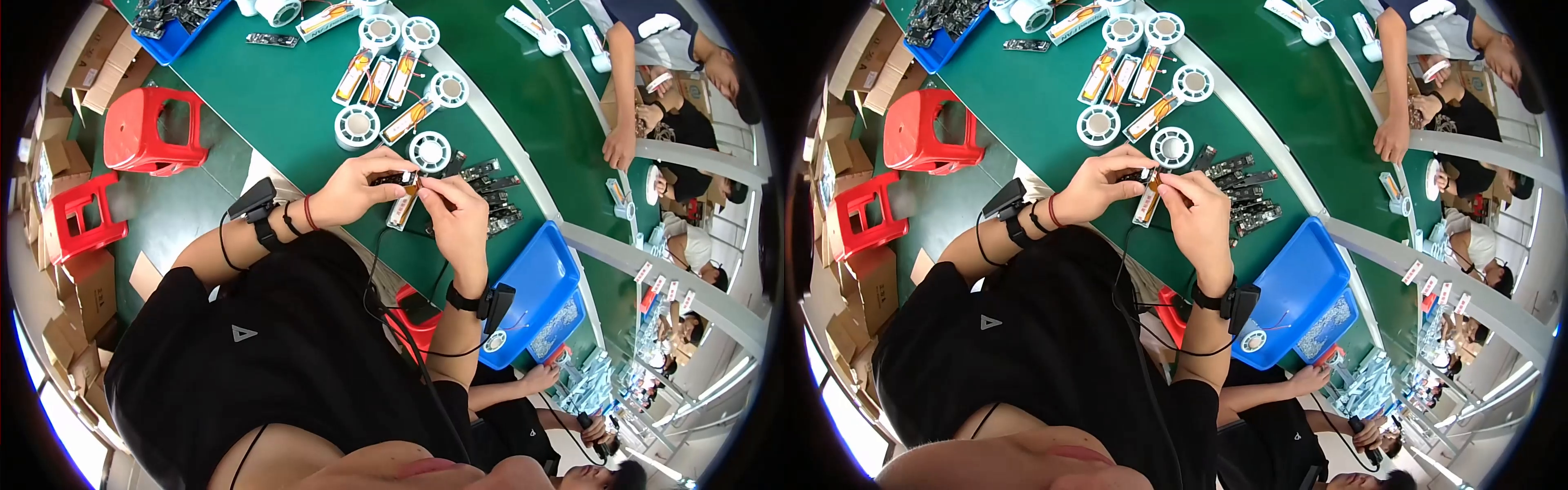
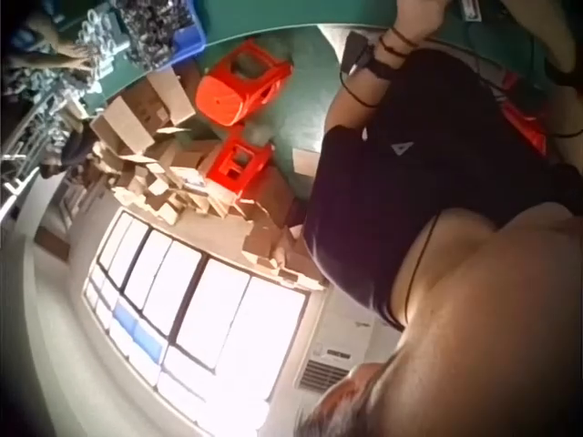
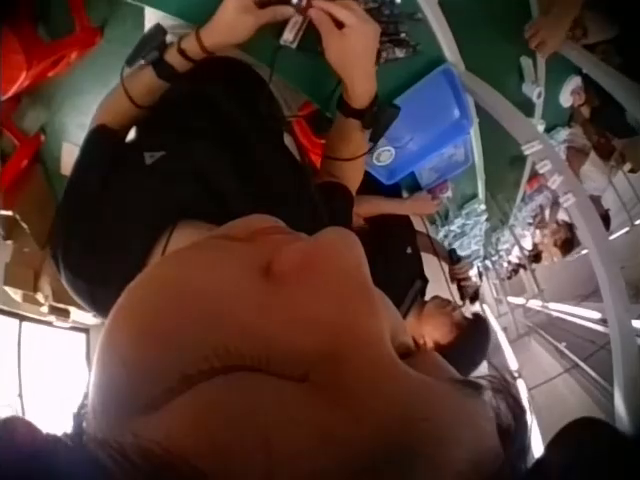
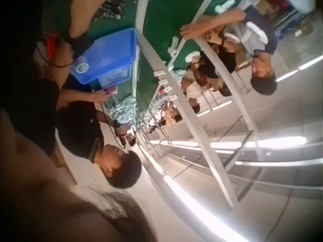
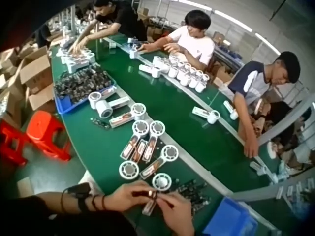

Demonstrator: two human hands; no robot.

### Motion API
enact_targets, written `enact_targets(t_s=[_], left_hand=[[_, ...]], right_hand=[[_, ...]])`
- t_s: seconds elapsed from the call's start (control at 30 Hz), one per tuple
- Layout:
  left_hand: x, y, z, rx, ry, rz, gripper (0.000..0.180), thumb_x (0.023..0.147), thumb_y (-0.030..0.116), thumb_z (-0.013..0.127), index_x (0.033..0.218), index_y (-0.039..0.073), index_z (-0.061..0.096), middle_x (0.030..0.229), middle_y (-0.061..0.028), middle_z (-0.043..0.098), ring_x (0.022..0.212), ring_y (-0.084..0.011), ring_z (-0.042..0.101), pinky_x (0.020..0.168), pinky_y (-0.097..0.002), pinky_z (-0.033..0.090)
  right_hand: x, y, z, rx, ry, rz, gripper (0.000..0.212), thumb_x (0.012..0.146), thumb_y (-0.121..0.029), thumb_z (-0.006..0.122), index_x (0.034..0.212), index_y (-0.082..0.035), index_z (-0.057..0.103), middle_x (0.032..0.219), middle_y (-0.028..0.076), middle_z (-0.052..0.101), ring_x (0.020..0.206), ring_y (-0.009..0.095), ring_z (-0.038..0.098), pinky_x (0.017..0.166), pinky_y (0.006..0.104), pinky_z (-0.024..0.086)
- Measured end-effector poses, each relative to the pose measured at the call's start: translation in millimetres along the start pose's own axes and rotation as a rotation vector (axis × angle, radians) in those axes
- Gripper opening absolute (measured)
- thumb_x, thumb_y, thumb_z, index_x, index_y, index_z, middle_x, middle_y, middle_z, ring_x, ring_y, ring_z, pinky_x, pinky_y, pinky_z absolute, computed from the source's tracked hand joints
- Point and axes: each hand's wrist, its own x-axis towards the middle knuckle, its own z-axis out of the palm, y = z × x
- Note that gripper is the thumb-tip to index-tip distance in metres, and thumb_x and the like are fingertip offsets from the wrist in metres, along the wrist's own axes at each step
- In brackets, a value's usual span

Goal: The person picks up a circuit board and connects it to the battery wires inside a handheld fan casing. They repeat this process for several more fans, connecting boards to batteries and setting the units aside on the table.

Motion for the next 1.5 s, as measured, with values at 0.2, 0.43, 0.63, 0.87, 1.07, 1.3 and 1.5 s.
enact_targets(t_s=[0.2, 0.43, 0.63, 0.87, 1.07, 1.3, 1.5], left_hand=[[3.5, 6.8, -1.2, -0.144, -0.008, -0.170, 0.038, 0.097, -0.007, 0.065, 0.135, 0.000, 0.065, 0.123, -0.0039, 0.060, 0.111, -0.0136, 0.063, 0.097, -0.0283, 0.053], [0.8, 19.3, 6.8, -0.142, 0.043, -0.265, 0.036, 0.097, 0.002, 0.069, 0.133, -0.003, 0.064, 0.104, -0.0044, 0.067, 0.095, -0.0121, 0.068, 0.084, -0.0280, 0.058], [-5.0, 16.6, 16.5, -0.072, 0.098, -0.205, 0.035, 0.096, 0.002, 0.070, 0.130, -0.004, 0.063, 0.103, -0.0068, 0.065, 0.083, -0.0113, 0.068, 0.069, -0.0273, 0.057], [-10.4, -1.6, 30.5, -0.007, 0.193, -0.243, 0.037, 0.096, 0.005, 0.071, 0.129, -0.006, 0.059, 0.100, -0.0071, 0.063, 0.069, -0.0099, 0.064, 0.052, -0.0262, 0.054], [-14.4, 8.0, 28.7, 0.025, 0.212, -0.265, 0.036, 0.096, 0.006, 0.071, 0.128, -0.006, 0.060, 0.096, -0.0070, 0.065, 0.073, -0.0103, 0.065, 0.051, -0.0254, 0.054], [-3.7, -16.2, 16.8, -0.087, 0.142, -0.237, 0.032, 0.095, 0.007, 0.073, 0.123, -0.005, 0.064, 0.088, -0.0049, 0.068, 0.069, -0.0093, 0.065, 0.053, -0.0247, 0.055], [-3.7, 3.1, 19.8, -0.040, 0.120, -0.345, 0.024, 0.094, 0.008, 0.075, 0.112, -0.004, 0.065, 0.081, -0.0035, 0.068, 0.060, -0.0094, 0.065, 0.051, -0.0247, 0.055]], right_hand=[[-3.6, 7.4, 14.5, 0.172, 0.080, 0.040, 0.024, 0.088, -0.002, 0.077, 0.112, 0.001, 0.076, 0.091, 0.007, 0.074, 0.072, 0.010, 0.066, 0.063, 0.0263, 0.052], [2.7, 11.9, 26.6, 0.172, 0.166, 0.034, 0.016, 0.087, 0.001, 0.076, 0.104, 0.000, 0.075, 0.089, 0.009, 0.073, 0.069, 0.014, 0.069, 0.060, 0.0287, 0.054], [9.3, 18.6, 30.2, -0.503, 0.343, -0.512, 0.012, 0.086, -0.002, 0.073, 0.098, -0.002, 0.070, 0.090, 0.010, 0.068, 0.079, 0.028, 0.069, 0.067, 0.0371, 0.057], [-5.3, 3.6, 31.6, -0.695, 0.260, -0.435, 0.019, 0.090, -0.002, 0.067, 0.109, -0.003, 0.068, 0.104, 0.013, 0.066, 0.091, 0.032, 0.067, 0.075, 0.0412, 0.056], [-21.5, -10.6, 39.3, -0.728, 0.203, -0.236, 0.025, 0.094, -0.005, 0.065, 0.118, -0.005, 0.070, 0.106, 0.015, 0.062, 0.093, 0.034, 0.066, 0.073, 0.0442, 0.056], [-27.1, 3.3, 47.6, -0.652, 0.272, -0.088, 0.022, 0.099, -0.009, 0.063, 0.119, -0.006, 0.073, 0.105, 0.014, 0.061, 0.088, 0.033, 0.066, 0.072, 0.0418, 0.054], [-26.2, 35.7, 53.8, 0.161, 0.453, 0.018, 0.019, 0.098, -0.008, 0.067, 0.115, 0.000, 0.071, 0.099, 0.009, 0.064, 0.079, 0.018, 0.064, 0.068, 0.0335, 0.053]])
